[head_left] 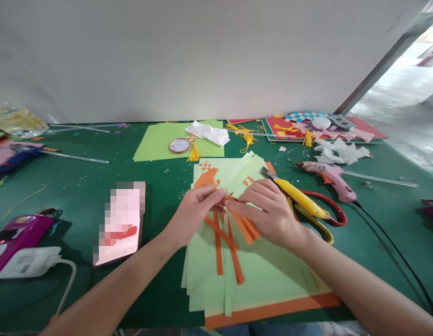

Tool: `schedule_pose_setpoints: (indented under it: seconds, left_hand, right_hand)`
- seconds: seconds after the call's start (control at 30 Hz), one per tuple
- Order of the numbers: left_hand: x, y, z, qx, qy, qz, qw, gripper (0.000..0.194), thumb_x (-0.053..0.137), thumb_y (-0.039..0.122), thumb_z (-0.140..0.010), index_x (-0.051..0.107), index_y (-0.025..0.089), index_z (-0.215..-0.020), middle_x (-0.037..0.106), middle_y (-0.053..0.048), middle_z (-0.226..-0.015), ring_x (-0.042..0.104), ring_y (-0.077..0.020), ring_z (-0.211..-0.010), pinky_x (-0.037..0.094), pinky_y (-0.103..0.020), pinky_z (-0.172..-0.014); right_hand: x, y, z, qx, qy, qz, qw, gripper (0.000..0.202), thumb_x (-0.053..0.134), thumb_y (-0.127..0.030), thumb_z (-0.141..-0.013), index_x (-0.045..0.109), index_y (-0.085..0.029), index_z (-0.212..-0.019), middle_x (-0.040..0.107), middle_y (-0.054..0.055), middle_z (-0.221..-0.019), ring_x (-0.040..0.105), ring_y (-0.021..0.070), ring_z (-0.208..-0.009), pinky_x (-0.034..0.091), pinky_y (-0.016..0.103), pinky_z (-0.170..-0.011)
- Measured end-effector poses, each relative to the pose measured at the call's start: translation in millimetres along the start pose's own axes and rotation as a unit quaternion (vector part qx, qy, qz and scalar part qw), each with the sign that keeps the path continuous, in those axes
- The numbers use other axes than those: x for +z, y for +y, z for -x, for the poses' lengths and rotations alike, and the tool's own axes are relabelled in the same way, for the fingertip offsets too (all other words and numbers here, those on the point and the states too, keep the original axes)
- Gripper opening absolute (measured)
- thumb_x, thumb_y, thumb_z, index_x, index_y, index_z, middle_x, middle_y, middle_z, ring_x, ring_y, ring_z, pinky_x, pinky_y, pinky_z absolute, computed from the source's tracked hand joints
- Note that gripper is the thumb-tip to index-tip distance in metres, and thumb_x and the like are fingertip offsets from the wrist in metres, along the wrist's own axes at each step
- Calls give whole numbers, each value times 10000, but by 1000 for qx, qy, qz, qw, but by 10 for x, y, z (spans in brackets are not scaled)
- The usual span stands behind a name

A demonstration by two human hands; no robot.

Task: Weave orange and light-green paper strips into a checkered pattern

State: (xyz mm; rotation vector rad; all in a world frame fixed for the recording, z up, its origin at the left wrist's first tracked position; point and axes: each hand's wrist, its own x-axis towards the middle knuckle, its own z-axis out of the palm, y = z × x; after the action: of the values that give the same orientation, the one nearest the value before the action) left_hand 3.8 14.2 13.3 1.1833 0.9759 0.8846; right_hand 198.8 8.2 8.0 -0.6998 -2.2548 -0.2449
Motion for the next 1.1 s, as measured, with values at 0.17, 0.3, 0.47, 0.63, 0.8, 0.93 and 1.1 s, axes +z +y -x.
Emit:
schedule_pose_setpoints:
  seconds: [0.17, 0.3, 0.47, 0.63, 0.8, 0.93, 1.1]
  left_hand:
    - [-25, 1, -16, 26, 49, -32, 998, 271, 643, 402, -864, 699, 146, -796, 657, -32, -787, 623, -137, -721, 552, -280, -728]
    - [-22, 10, 0, 62, 71, -91, 991, 309, 615, 440, -869, 697, 155, -785, 669, -37, -770, 640, -162, -701, 560, -302, -700]
    - [-1, 13, 54, 99, 85, -216, 968, 331, 589, 454, -879, 665, 173, -721, 638, -5, -666, 641, -175, -673, 505, -255, -608]
    - [-1, -20, 72, 108, 82, -252, 958, 355, 557, 456, -892, 649, 176, -695, 616, -1, -624, 631, -182, -670, 456, -242, -568]
    - [14, 0, 67, 101, 73, -222, 967, 358, 549, 467, -893, 663, 175, -720, 634, -10, -666, 619, -182, -680, 471, -252, -569]
    - [20, 26, 77, 100, 69, -213, 969, 346, 559, 455, -894, 677, 176, -726, 638, -11, -673, 619, -178, -671, 465, -252, -565]
    - [12, 50, 99, 94, 72, -214, 970, 326, 568, 427, -896, 693, 171, -737, 634, -4, -675, 568, -159, -669, 418, -241, -572]
  right_hand:
    - [34, -8, 48, 87, 8, -92, 992, 290, 503, -101, -891, 699, -248, -1045, 693, 49, -831, 612, 178, -765, 470, 354, -749]
    - [-12, 1, -23, 346, 12, -186, 919, 191, 502, -280, -935, 677, -224, -883, 696, 45, -790, 635, 192, -752, 471, 345, -733]
    - [-44, 20, -105, 420, -108, -313, 845, 333, 532, -425, -918, 642, -201, -698, 683, 27, -729, 619, 178, -721, 456, 315, -718]
    - [0, -21, -75, 384, -87, -288, 873, 130, 637, -287, -852, 672, -210, -753, 692, 11, -786, 616, 167, -752, 451, 302, -733]
    - [24, -26, -72, 377, -81, -294, 874, 112, 652, -296, -841, 677, -209, -775, 683, 19, -780, 611, 170, -748, 456, 306, -711]
    - [45, -11, -53, 412, -65, -269, 868, 117, 669, -319, -817, 644, -205, -800, 663, 10, -771, 598, 162, -721, 453, 296, -676]
    - [60, -2, -25, 427, -77, -265, 861, 173, 687, -384, -803, 699, -214, -830, 712, 35, -855, 642, 200, -821, 468, 323, -740]
